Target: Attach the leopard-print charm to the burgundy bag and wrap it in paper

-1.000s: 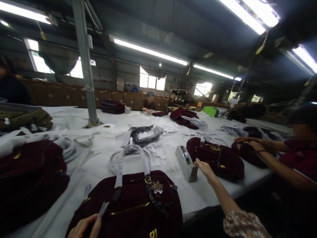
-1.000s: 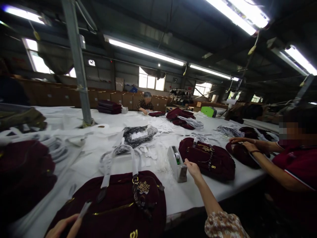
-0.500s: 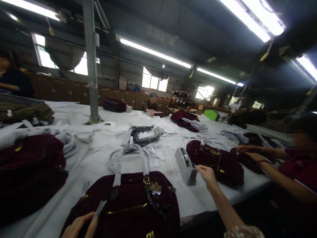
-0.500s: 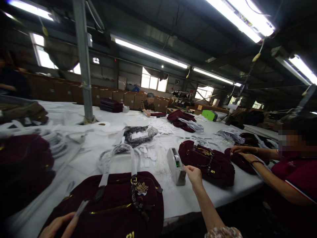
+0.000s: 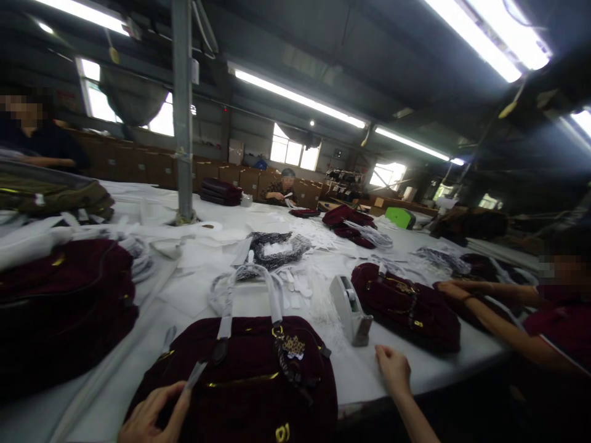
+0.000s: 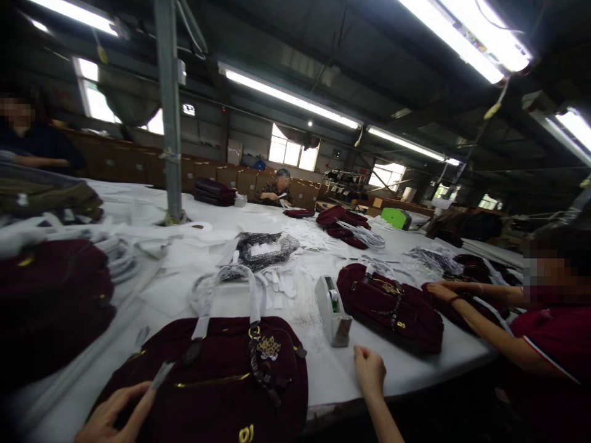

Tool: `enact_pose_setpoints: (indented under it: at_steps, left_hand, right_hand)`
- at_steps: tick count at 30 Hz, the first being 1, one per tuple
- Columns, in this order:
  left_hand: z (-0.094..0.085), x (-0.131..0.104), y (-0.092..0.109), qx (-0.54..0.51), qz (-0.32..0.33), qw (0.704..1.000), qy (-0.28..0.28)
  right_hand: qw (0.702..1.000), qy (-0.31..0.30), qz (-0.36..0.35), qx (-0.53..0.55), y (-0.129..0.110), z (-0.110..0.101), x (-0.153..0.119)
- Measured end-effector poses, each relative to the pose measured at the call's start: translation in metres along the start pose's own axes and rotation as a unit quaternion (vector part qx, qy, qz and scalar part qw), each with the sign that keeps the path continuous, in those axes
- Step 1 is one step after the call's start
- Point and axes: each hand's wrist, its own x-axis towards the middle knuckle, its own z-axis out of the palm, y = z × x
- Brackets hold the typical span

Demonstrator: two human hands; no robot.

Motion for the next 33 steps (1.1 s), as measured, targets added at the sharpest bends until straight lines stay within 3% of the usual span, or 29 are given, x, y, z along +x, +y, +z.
enact_pose_setpoints:
  at_steps: [3, 6, 10, 12, 15, 18, 23, 33]
  left_hand:
    - [-0.011, 0.003, 0.024, -0.027, -0.06, 0.998, -0.004]
    - [-0.017, 0.011, 0.045, -0.044, -0.123, 0.991, 0.006]
    - [-0.022, 0.013, 0.057, -0.048, -0.149, 0.988, 0.012]
    - [-0.024, 0.011, 0.059, -0.058, -0.15, 0.987, 0.016]
    - [-0.026, 0.009, 0.061, -0.072, -0.156, 0.985, 0.025]
    - [-0.028, 0.009, 0.062, -0.079, -0.163, 0.983, 0.026]
    - [-0.03, 0.01, 0.064, -0.073, -0.169, 0.982, 0.029]
    - [-0.029, 0.009, 0.063, -0.08, -0.175, 0.981, 0.023]
  right_hand:
    - [0.999, -0.035, -0.031, -0.006, -0.013, -0.001, -0.021]
    - [0.984, -0.147, -0.09, 0.044, -0.059, 0.018, -0.056]
    - [0.895, -0.362, -0.228, 0.122, -0.144, 0.051, -0.131]
    - [0.847, -0.421, -0.301, 0.122, -0.178, 0.069, -0.168]
    - [0.796, -0.468, -0.359, 0.134, -0.207, 0.098, -0.204]
    - [0.777, -0.484, -0.377, 0.14, -0.217, 0.126, -0.219]
    - [0.791, -0.466, -0.375, 0.127, -0.215, 0.158, -0.222]
    - [0.825, -0.435, -0.349, 0.095, -0.211, 0.172, -0.217]
